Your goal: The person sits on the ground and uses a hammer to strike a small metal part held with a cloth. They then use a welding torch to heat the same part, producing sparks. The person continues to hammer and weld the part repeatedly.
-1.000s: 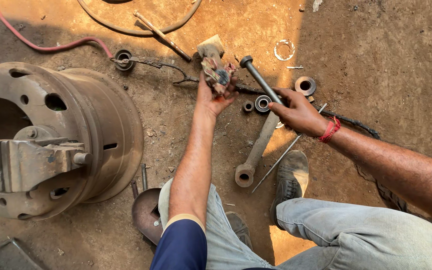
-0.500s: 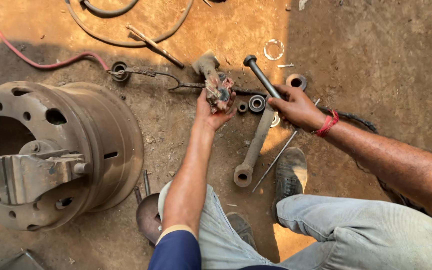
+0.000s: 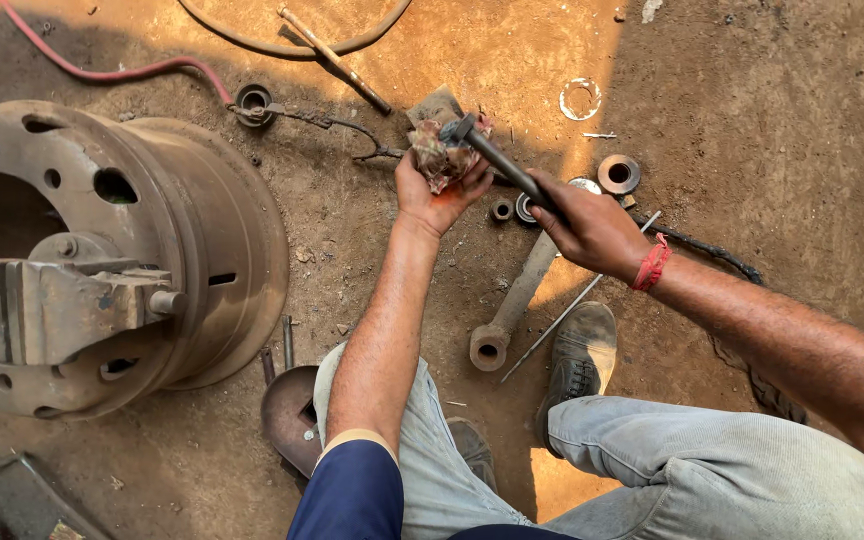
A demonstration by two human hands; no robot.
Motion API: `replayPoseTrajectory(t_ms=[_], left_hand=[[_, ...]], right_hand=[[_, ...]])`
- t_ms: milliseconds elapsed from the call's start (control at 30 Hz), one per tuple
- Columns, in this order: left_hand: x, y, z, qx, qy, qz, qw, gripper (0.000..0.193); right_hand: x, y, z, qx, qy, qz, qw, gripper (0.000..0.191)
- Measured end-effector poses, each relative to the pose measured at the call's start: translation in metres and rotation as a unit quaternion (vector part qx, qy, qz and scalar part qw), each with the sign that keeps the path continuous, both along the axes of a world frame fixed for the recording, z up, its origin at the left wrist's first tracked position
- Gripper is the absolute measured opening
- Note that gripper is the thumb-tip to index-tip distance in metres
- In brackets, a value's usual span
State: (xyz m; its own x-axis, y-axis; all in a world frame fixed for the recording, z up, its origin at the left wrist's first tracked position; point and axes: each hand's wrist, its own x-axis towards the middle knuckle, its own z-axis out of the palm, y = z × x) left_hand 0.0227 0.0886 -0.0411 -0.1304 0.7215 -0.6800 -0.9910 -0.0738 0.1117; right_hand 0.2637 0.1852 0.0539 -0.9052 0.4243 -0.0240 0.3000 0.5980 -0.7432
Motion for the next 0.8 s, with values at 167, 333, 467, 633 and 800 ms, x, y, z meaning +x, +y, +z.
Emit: replayPoseTrajectory(t_ms=[167,333,467,633,800], left_hand=[[0.001,0.001,-0.005,0.024,0.026,0.038,0.999,0.071],[0.005,0.007,-0.005,0.12,0.067,0.025,0.99,0.077],[0.006,0.01,-0.009,0.127,0.04,0.042,0.99,0.081],[0.008,0.008,-0.021,0.087,0.05,0.025,0.995,0.072],[0.022,0.011,-0.035,0.078,0.072,0.016,0.994,0.071]], right_hand=[[-0.015,0.004,0.003,0.003,-0.026,-0.001,1.0,0.046],[-0.002,0.01,0.023,-0.087,0.04,-0.054,0.994,0.034],[-0.003,0.011,0.026,0.013,0.171,0.007,0.985,0.028],[-0.031,0.013,0.02,-0.023,-0.27,-0.037,0.962,0.029],[-0.009,0.011,0.03,-0.03,0.041,-0.037,0.998,0.032]])
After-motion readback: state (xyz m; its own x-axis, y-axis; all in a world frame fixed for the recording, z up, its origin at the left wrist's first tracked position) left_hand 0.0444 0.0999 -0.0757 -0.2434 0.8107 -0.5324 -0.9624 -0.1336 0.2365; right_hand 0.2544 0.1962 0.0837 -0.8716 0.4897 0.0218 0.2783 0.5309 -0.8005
